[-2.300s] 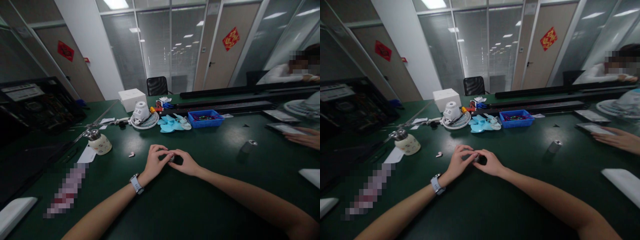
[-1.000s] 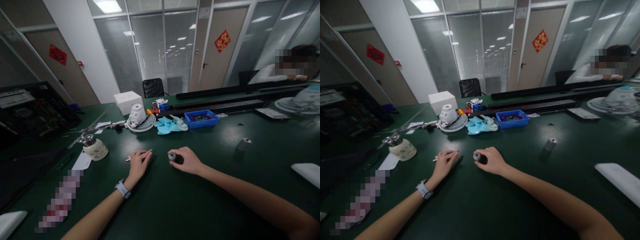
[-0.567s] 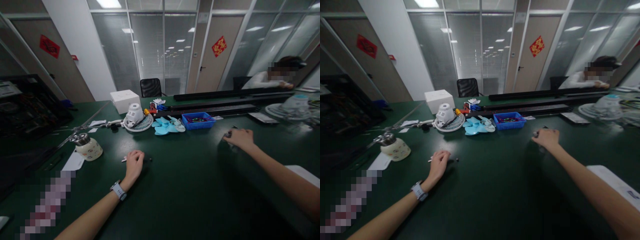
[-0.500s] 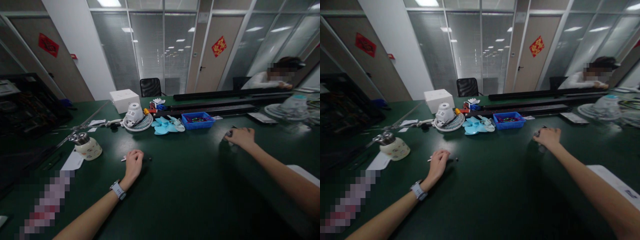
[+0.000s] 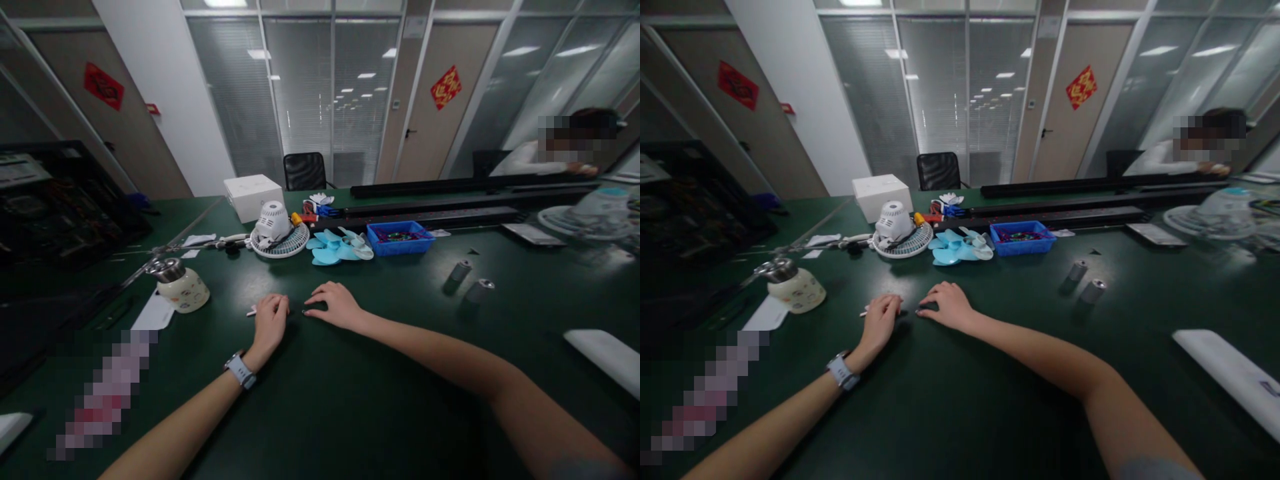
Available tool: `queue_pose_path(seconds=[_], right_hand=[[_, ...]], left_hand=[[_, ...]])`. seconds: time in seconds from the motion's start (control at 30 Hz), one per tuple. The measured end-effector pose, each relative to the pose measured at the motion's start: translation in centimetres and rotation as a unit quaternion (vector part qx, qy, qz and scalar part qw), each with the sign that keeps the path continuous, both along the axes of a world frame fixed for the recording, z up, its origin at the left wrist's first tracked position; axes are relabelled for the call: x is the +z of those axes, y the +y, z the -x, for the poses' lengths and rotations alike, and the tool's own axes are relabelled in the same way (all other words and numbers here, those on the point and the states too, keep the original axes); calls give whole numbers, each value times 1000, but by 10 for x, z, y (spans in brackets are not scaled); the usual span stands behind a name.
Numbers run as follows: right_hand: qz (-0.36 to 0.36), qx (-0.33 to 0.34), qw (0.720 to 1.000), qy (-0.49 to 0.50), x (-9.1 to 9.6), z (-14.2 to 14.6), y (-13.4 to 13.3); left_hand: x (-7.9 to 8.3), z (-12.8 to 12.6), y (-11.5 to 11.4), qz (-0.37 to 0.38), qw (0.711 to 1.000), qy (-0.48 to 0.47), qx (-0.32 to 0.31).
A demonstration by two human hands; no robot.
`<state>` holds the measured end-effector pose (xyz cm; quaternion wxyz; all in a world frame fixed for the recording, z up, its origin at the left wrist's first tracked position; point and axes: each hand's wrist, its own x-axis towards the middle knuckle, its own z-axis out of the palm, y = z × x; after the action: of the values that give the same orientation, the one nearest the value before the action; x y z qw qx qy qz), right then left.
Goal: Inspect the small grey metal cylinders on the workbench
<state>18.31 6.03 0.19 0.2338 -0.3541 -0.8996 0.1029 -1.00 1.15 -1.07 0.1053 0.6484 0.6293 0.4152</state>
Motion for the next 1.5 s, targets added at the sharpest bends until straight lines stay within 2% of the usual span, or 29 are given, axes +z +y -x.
queue_pose_path(seconds=[0.1, 0.27, 0.37, 0.43, 0.5, 0.53, 0.6, 0.67, 0.7, 0.77, 0.87, 1.0, 1.33, 1.5], right_hand=[[0, -18, 1000, 25, -10, 5, 3], [5, 12, 1000, 26, -16, 10, 4], [-8, 24, 1000, 14, -9, 9, 2], [-26, 35, 999, 8, 4, -8, 3], [-42, 16, 999, 15, 23, -43, 8], [-49, -16, 998, 26, 34, -68, 12], [-60, -124, 988, 65, 54, -128, 22], [-93, -274, 954, 82, 68, -192, 30], [-96, -338, 934, 62, 71, -222, 33], [-78, -422, 903, 9, 71, -270, 36], [-35, -475, 878, -46, 61, -308, 36], [10, -531, 845, -60, 51, -312, 35], [86, -627, 766, -110, 60, -302, 36], [62, -642, 757, -108, 61, -302, 36]], left_hand=[[-2, -1, 2, -1, 1000, 8, -7], [-4, -1, 4, 4, 1000, 5, -12], [-4, 0, 4, 4, 1000, 3, -15], [-4, 0, 3, 3, 1000, 4, -9], [-4, 0, 2, 0, 1000, 5, -5], [-3, 0, 1, -1, 1000, 5, -6], [-2, -1, 1, -1, 1000, 2, -12], [-1, -2, 1, 6, 1000, -7, -21], [0, -3, 1, 10, 1000, -12, -26], [1, -3, 1, 18, 999, -22, -31], [1, -3, 0, 24, 999, -26, -27], [0, -3, -1, 36, 999, -31, -19], [1, -4, -2, 48, 997, -47, -27], [-2, -4, -1, 47, 997, -57, -28]])
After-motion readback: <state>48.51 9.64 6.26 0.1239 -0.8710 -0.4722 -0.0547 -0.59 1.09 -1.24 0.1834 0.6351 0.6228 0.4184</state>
